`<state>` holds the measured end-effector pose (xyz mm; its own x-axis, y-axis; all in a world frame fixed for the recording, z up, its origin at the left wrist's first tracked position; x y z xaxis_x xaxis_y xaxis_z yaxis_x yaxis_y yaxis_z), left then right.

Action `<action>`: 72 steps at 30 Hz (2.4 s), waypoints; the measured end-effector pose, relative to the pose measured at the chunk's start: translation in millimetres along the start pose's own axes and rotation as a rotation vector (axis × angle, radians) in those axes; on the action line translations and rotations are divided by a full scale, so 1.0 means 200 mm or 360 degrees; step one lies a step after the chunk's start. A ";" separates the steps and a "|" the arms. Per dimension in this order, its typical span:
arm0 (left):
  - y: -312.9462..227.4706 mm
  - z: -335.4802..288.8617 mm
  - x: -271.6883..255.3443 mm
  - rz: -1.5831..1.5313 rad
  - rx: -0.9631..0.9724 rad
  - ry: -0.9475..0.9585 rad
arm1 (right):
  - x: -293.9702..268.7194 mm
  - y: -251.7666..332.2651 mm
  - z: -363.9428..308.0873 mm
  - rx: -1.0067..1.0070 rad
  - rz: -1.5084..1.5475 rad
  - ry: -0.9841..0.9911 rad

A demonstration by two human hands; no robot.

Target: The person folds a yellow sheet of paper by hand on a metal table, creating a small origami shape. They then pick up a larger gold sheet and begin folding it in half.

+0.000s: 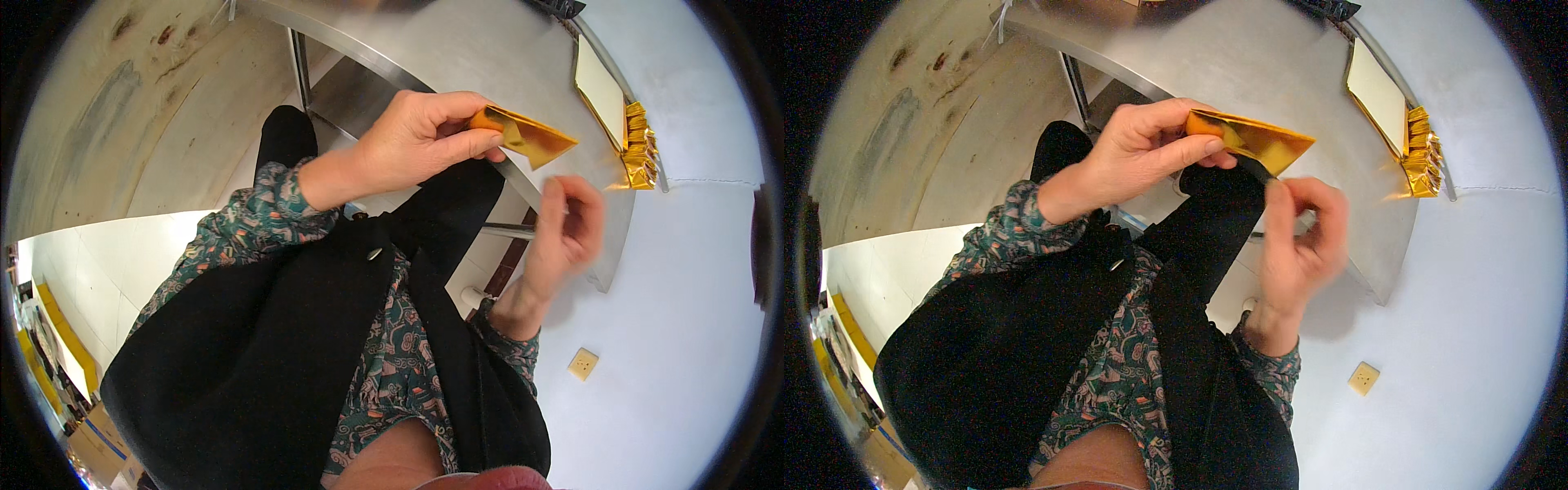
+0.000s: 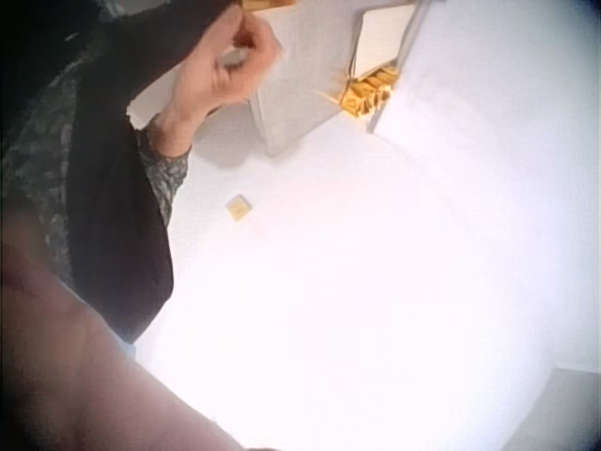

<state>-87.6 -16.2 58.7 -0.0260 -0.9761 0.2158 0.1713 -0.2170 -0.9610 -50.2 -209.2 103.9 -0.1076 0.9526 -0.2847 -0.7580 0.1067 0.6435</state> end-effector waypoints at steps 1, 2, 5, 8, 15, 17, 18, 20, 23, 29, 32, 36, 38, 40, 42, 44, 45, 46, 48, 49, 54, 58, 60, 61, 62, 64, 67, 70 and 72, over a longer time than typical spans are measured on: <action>-0.02 -0.01 -0.02 0.0142 -0.0014 0.0030 | -0.03 0.04 0.02 -0.0205 -0.0091 -0.0024; -0.04 -0.03 -0.02 0.0246 0.0061 -0.0015 | -0.03 0.08 0.04 -0.0391 -0.0267 0.0066; -0.08 -0.07 -0.02 0.0631 0.0167 -0.0016 | 0.01 0.15 0.11 -0.0800 -0.0649 0.0317; -0.11 -0.08 -0.01 0.0851 0.0374 -0.0074 | 0.08 0.17 0.15 -0.0886 -0.0730 0.0484; -0.11 -0.09 -0.01 0.0720 0.0342 -0.0118 | 0.10 0.16 0.15 -0.0955 -0.0636 0.0410; -0.11 -0.09 0.00 0.0769 0.0379 -0.0133 | 0.10 0.16 0.15 -0.0978 -0.0641 0.0385; -0.11 -0.09 0.00 0.0791 0.0391 -0.0145 | 0.10 0.16 0.15 -0.0997 -0.0662 0.0377; -0.12 -0.10 0.00 0.0818 0.0415 -0.0148 | 0.10 0.16 0.14 -0.1018 -0.0722 0.0372; -0.11 -0.10 0.00 0.0824 0.0402 -0.0153 | 0.10 0.15 0.13 -0.1047 -0.0738 0.0362; -0.10 -0.10 0.01 0.0839 0.0375 -0.0152 | 0.11 0.14 0.11 -0.1068 -0.0708 0.0312; -0.10 -0.10 0.01 0.0884 0.0367 -0.0117 | 0.11 0.13 0.12 -0.0989 -0.0616 0.0329; -0.10 -0.10 0.01 0.0898 0.0384 -0.0077 | 0.11 0.13 0.11 -0.1076 -0.0635 0.0328; -0.10 -0.10 0.01 0.0912 0.0393 -0.0073 | 0.11 0.13 0.10 -0.1087 -0.0639 0.0324; -0.10 -0.10 0.01 0.0919 0.0382 -0.0060 | 0.12 0.13 0.10 -0.1094 -0.0633 0.0318; -0.09 -0.10 0.02 0.0922 0.0364 -0.0043 | 0.12 0.13 0.10 -0.1101 -0.0621 0.0316; -0.09 -0.10 0.02 0.0915 0.0455 -0.0057 | 0.12 0.13 0.10 -0.1098 -0.0601 0.0318; -0.09 -0.10 0.03 0.0911 0.0501 -0.0066 | 0.11 0.13 0.10 -0.1072 -0.0554 0.0331; -0.09 -0.10 0.03 0.0912 0.0500 -0.0050 | 0.11 0.12 0.11 -0.1039 -0.0514 0.0348; -0.09 -0.10 0.03 0.0913 0.0499 -0.0017 | 0.11 0.12 0.11 -0.0962 -0.0460 0.0405; -0.09 -0.10 0.03 0.0926 0.0504 -0.0009 | 0.10 0.11 0.12 -0.0917 -0.0444 0.0446; -0.08 -0.09 0.03 0.0899 0.0504 0.0038 | 0.10 0.13 0.13 -0.0738 -0.0380 0.0512; -0.09 -0.10 0.02 0.0873 0.0531 0.0047 | 0.09 0.17 0.19 -0.0844 -0.0498 0.0668; -0.09 -0.10 0.02 0.0937 0.0516 0.0061 | 0.09 0.18 0.22 -0.0931 -0.0526 0.0759; -0.10 -0.10 0.02 0.0926 0.0518 0.0077 | 0.09 0.18 0.23 -0.0951 -0.0518 0.0791; -0.10 -0.10 0.02 0.0921 0.0516 0.0090 | 0.10 0.18 0.23 -0.0959 -0.0505 0.0826; -0.10 -0.10 0.02 0.0921 0.0529 0.0101 | 0.10 0.18 0.24 -0.0952 -0.0473 0.0840; -0.10 -0.11 0.03 0.0925 0.0547 0.0098 | 0.10 0.18 0.25 -0.0940 -0.0429 0.0867; -0.09 -0.11 0.03 0.0935 0.0533 0.0105 | 0.09 0.19 0.25 -0.0919 -0.0435 0.0886; -0.09 -0.11 0.03 0.0952 0.0558 0.0094 | 0.09 0.20 0.26 -0.0916 -0.0446 0.0895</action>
<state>-112.6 -18.0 74.3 0.1203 -0.9280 -0.3527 0.4807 0.3653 -0.7972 -49.0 -172.5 160.1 -0.0552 0.6129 -0.7882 -0.9969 0.0110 0.0784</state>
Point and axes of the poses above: each hand's wrist, its own z-axis towards the middle knuckle, its own x-axis out of the palm, y = z × x, the point moved 3 cm from there along z, towards the middle knuckle, and after that the axes turned 12 degrees about -x, right-handed, at the moved point
